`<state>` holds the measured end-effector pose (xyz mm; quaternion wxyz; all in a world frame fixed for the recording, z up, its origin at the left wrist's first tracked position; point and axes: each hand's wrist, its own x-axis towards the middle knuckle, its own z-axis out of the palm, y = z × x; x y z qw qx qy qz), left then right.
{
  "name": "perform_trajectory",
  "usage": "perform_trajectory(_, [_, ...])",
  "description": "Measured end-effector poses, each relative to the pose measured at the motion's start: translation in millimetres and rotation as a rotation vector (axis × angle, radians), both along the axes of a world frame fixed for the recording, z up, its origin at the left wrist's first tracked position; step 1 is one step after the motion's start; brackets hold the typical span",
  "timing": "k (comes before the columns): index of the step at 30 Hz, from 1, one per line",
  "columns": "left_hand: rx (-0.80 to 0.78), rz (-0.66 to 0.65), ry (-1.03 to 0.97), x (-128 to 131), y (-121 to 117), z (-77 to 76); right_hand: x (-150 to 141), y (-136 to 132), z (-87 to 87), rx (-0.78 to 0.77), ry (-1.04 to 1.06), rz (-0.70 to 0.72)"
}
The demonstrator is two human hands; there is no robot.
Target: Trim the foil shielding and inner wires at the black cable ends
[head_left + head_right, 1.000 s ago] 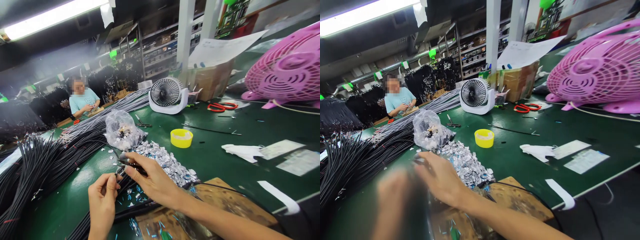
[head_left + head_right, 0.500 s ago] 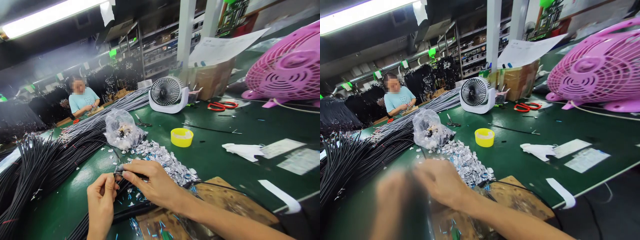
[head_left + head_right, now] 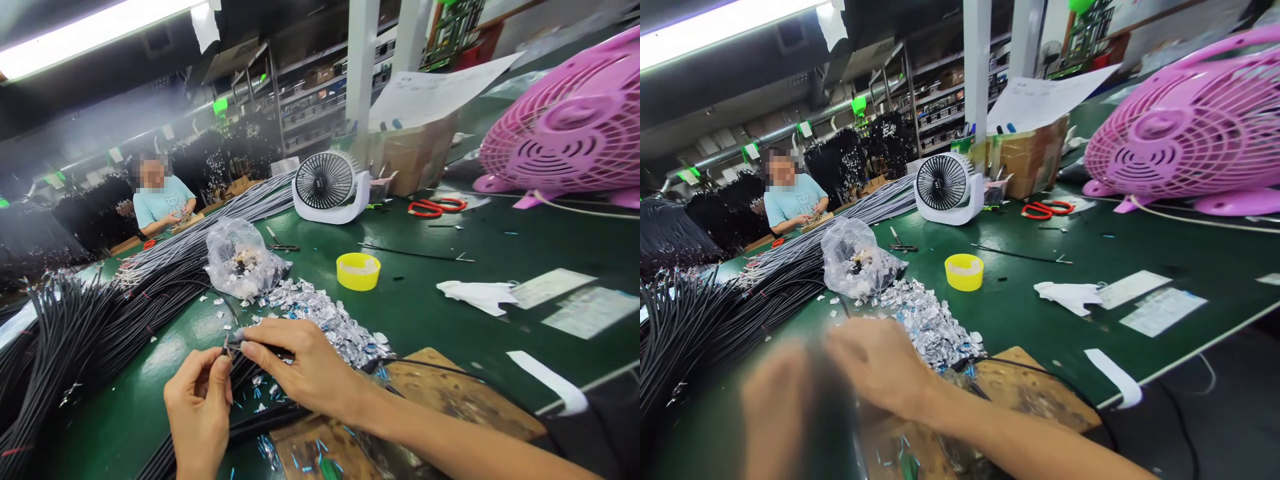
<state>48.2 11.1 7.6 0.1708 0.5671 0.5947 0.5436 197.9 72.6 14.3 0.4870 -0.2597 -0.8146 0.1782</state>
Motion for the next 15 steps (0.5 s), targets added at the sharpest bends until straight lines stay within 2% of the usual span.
perform_trajectory(8, [-0.010,0.022,-0.009,7.7,-2.6,9.3,1.9,-2.0,0.7,0.006,-0.035,-0.025])
perform_trajectory(15, [-0.193,-0.092,-0.032,-2.8,0.9,7.3,6.8,0.5,4.4,0.028,-0.047,-0.002])
